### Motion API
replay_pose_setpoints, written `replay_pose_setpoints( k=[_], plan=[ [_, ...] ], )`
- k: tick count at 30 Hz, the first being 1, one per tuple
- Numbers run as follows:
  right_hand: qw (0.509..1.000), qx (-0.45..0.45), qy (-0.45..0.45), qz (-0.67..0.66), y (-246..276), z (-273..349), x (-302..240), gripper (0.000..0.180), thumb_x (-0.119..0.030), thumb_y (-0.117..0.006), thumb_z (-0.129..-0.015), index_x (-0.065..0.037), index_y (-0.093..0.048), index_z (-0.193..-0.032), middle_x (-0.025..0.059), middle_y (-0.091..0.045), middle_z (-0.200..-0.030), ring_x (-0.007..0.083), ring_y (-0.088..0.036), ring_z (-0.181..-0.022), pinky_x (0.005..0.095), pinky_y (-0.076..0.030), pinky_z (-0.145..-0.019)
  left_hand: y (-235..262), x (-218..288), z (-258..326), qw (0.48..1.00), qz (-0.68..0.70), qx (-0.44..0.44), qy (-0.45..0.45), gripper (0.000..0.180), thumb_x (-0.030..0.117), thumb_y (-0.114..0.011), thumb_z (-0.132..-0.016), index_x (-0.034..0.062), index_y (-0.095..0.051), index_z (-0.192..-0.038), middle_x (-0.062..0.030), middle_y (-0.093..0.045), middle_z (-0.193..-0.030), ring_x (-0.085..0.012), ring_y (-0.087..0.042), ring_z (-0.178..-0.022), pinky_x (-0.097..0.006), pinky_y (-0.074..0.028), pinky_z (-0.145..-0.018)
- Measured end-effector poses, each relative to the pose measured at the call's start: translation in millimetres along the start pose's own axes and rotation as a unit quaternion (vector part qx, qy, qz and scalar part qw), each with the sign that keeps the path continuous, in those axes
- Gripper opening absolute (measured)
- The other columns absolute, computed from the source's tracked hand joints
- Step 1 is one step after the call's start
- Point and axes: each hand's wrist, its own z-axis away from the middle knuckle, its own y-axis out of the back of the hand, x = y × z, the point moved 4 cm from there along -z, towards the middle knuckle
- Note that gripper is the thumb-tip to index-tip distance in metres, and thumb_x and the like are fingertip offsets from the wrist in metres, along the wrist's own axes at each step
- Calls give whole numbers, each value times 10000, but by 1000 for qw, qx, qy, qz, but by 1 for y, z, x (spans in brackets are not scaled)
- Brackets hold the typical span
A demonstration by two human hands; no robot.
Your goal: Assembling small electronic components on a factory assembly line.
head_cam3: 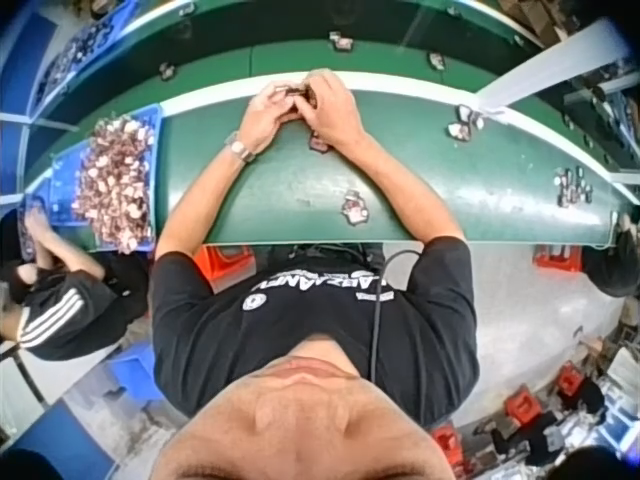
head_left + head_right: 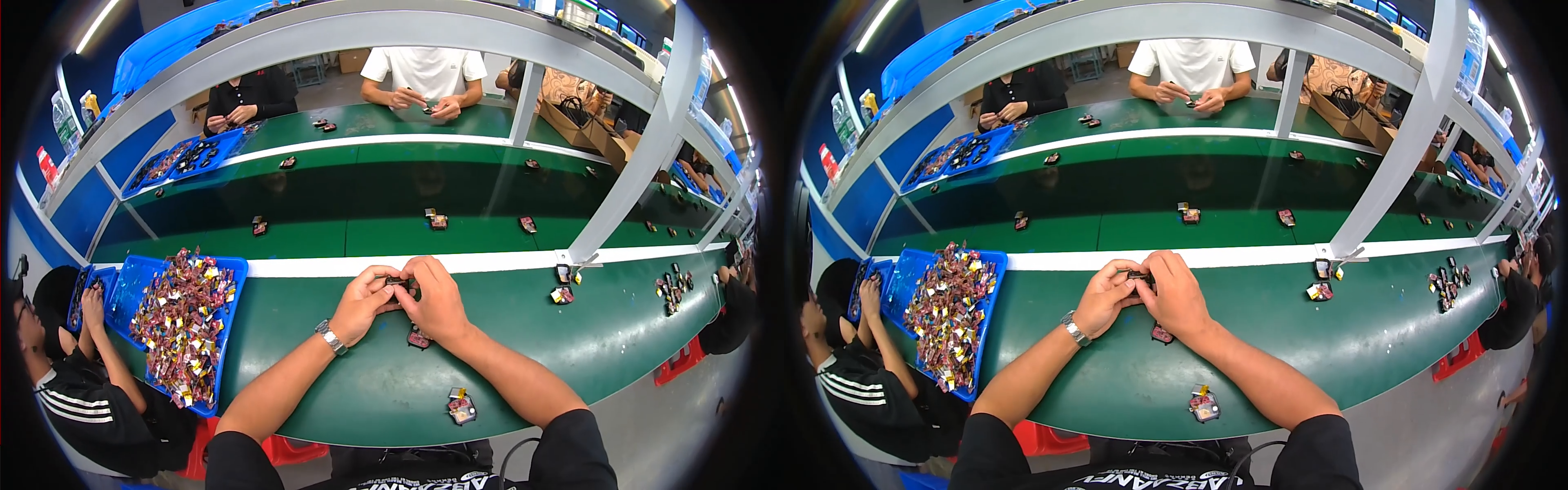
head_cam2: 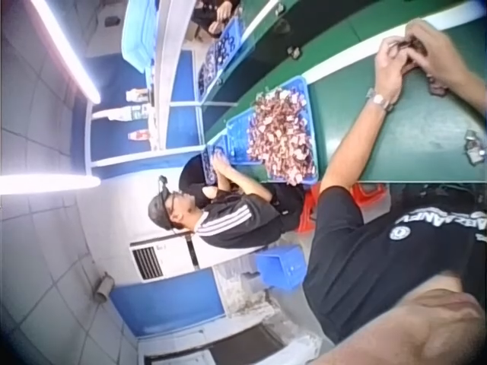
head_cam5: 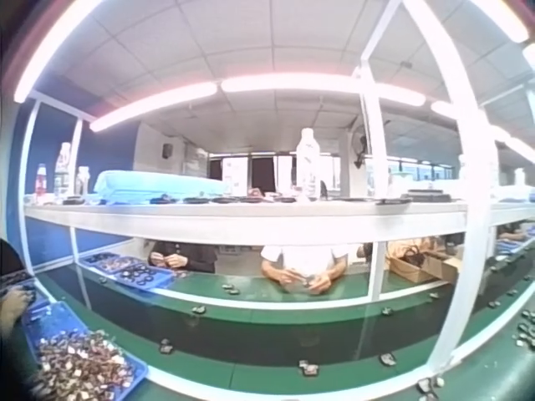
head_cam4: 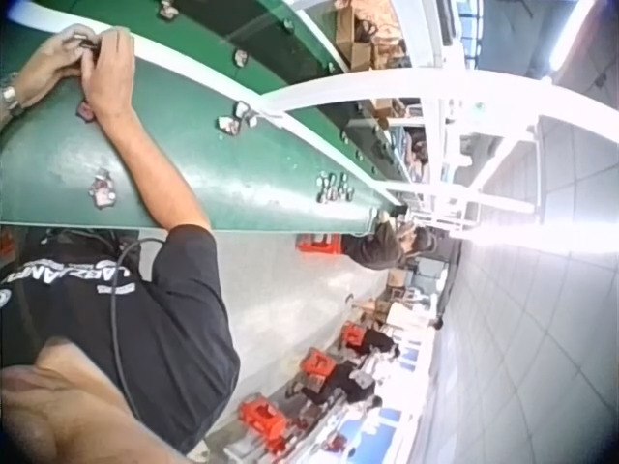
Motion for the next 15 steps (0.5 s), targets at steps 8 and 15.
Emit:
replay_pose_setpoints(
  k=[8,15],
  plan=[
    [992,-62,-65,-92,8,-6,6,328,-16,-721,-755,-7,-560,-1040,122,-569,-980,293,-601,-900,380,-513,-757,0,0,-9,998,-39,48,5,209,89,-509,-1008,47,-522,-1213,-103,-643,-1184,-177,-632,-1088,-339,-559,-896],
    [980,-6,-187,66,46,-13,99,416,-98,-745,-770,-17,-572,-1140,158,-598,-1075,318,-603,-989,409,-500,-859,45,29,-113,961,-206,181,-33,148,54,-501,-996,27,-605,-1098,-52,-679,-932,-143,-694,-870,-259,-534,-695]
  ],
)
